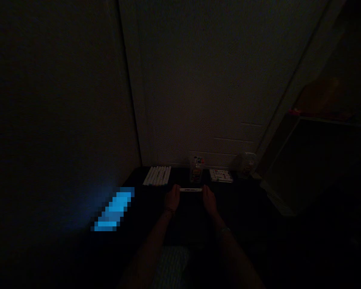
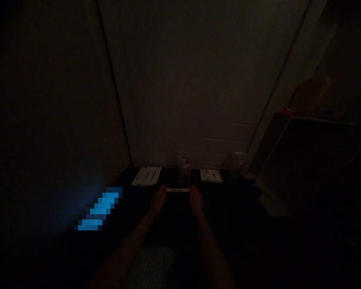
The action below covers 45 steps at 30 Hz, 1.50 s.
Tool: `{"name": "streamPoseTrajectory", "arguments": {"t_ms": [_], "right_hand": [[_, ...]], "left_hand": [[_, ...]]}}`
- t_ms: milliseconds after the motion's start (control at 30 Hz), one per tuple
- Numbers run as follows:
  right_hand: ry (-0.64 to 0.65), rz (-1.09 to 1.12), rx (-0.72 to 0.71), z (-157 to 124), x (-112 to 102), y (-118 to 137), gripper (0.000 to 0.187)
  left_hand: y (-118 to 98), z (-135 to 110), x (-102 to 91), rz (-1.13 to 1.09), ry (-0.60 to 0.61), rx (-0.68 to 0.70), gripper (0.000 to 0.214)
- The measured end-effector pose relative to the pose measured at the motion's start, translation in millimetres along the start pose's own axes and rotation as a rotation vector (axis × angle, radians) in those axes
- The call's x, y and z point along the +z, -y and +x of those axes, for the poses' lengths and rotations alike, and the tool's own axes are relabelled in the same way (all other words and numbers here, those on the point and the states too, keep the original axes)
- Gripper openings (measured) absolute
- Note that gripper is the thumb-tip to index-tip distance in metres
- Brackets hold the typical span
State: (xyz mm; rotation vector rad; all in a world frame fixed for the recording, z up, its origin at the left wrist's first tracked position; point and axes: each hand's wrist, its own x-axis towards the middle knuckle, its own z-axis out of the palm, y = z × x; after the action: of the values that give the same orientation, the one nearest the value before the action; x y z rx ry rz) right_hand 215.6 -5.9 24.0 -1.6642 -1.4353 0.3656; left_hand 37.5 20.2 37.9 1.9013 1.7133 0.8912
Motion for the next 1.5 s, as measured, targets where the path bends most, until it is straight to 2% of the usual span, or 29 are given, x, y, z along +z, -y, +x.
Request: {"name": "streamPoseTrajectory", "arguments": {"t_ms": [300,500,767,967,1133,1500], "right_hand": [[-0.034,0.092,0.019,3,2,-2,0.049],[-0.018,0.019,0.02,2,0,1,0.04],[0.016,-0.075,-0.022,-1,0,5,0.037],[0.019,-0.053,-0.028,2,1,0,0.04],[0.018,0.006,0.026,4,1,-5,0.042],[-0.014,0.051,0.02,5,2,-7,0.043]], "left_hand": [[-4,0,-2.5,-0.017,0.008,-0.036,0.033],[-3,-1,0.0,0.03,0.007,0.021,0.034],[1,3,2.6,0.069,-0.021,-0.009,0.032],[4,2,1.4,-0.124,0.002,0.007,0.031],[8,2,3.7,-0.286,-0.046,0.014,0.034],[11,8,5.0,-0.596,-0.096,0.081,0.054]]}}
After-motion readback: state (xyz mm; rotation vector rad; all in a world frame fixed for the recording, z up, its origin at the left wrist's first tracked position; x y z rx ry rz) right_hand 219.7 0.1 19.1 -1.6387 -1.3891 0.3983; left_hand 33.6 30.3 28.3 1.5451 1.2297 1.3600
